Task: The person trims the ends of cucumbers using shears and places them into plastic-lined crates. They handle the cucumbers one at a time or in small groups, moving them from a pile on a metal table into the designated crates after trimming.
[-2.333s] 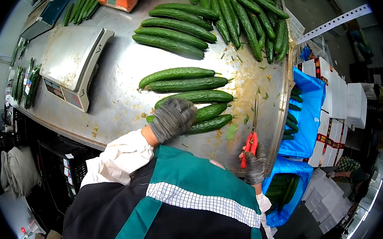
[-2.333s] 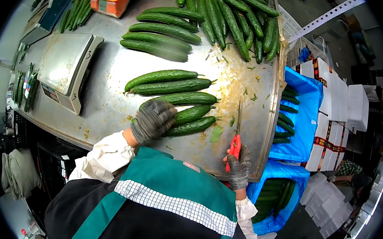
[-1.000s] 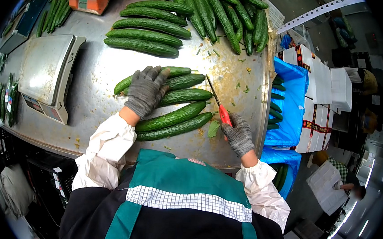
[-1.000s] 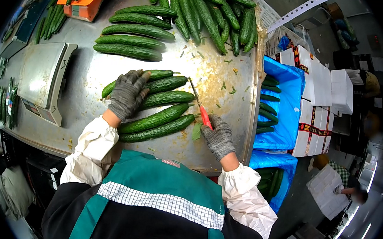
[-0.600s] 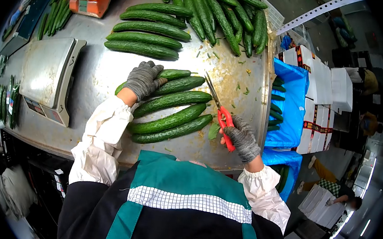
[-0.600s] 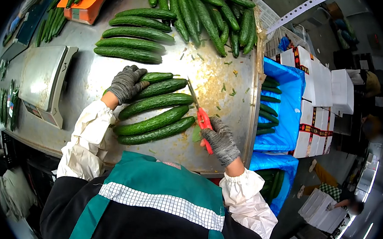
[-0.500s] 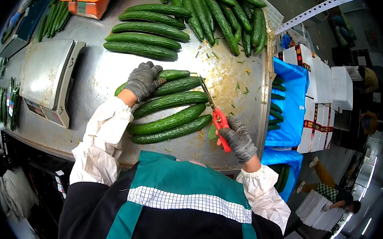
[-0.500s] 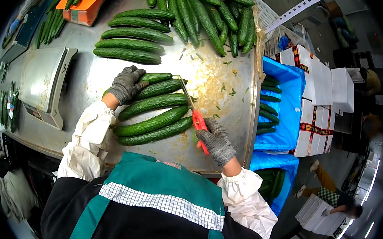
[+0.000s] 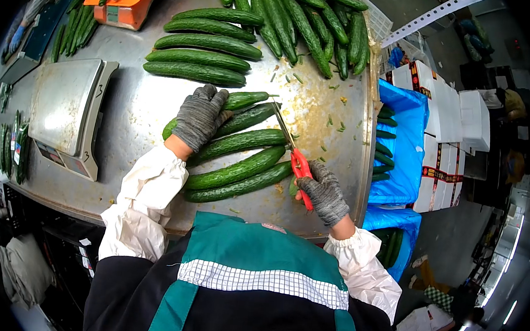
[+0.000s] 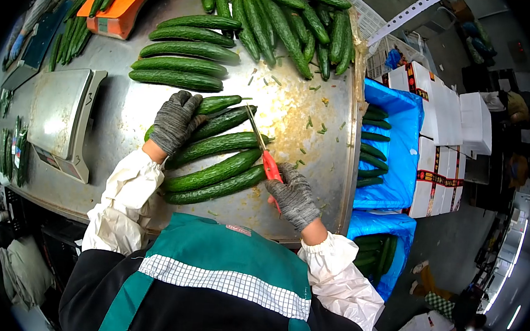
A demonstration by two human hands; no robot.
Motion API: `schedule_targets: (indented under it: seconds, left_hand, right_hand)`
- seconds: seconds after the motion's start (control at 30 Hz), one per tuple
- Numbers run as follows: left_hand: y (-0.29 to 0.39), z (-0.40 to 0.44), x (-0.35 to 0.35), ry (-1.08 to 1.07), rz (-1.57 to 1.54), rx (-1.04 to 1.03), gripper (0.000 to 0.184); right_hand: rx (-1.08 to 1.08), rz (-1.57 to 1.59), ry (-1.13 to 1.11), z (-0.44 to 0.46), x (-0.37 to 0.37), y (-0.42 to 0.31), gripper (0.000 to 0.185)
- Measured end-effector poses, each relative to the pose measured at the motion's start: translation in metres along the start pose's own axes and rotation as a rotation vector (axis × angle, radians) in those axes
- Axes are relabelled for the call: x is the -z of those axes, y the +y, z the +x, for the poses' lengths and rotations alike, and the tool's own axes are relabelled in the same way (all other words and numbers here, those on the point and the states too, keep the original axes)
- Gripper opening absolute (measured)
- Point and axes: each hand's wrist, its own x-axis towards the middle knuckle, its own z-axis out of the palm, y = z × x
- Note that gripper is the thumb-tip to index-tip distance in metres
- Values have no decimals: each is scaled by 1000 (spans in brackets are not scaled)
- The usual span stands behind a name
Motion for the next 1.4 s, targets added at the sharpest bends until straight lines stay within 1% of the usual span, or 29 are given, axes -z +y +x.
schedule_targets:
  seconds: [0.1,0.2,0.4,0.53,0.8,0.87,0.93,1.03,1.1,1.13,1.17,1.27,1.3,1.37,1.4]
  left_hand:
    - [0,1,1,12,34,17,42]
    - [-1,1,0,31,37,-4,41]
    - [6,0,4,52,17,-47,40]
    - [10,0,8,77,2,-89,40]
    - [13,0,7,113,6,-123,40]
    - [14,2,6,73,0,-90,40]
    - [13,4,4,89,11,-97,40]
    - [8,9,-2,108,50,-103,40]
    - [7,13,-6,60,49,-63,40]
    - [8,15,-8,8,62,-30,40]
    - [8,17,-10,6,60,-32,40]
    - [7,19,-21,-22,76,-9,40]
    - [6,20,-24,-42,80,7,41]
    - [7,20,-27,-64,80,18,41]
    - [8,20,-25,-63,41,21,42]
  right_hand:
    - [58,-59,16,1,2,7,34]
    - [54,-81,15,2,3,9,33]
    - [24,8,22,2,-1,-3,33]
    - [39,-11,21,3,-1,-4,33]
    - [101,-58,86,4,-5,-1,26]
    - [83,-56,97,5,-8,2,25]
    - [62,-51,109,5,-8,4,24]
    - [86,44,178,2,-3,2,22]
    - [56,170,193,-6,8,-3,21]
    - [19,133,212,-11,14,0,25]
    - [17,134,215,-16,22,7,25]
    - [-36,-31,172,-37,36,21,32]
    - [-39,-31,176,-45,35,21,32]
    - [-67,-229,204,-57,32,23,32]
    - [-80,-243,196,-59,30,26,32]
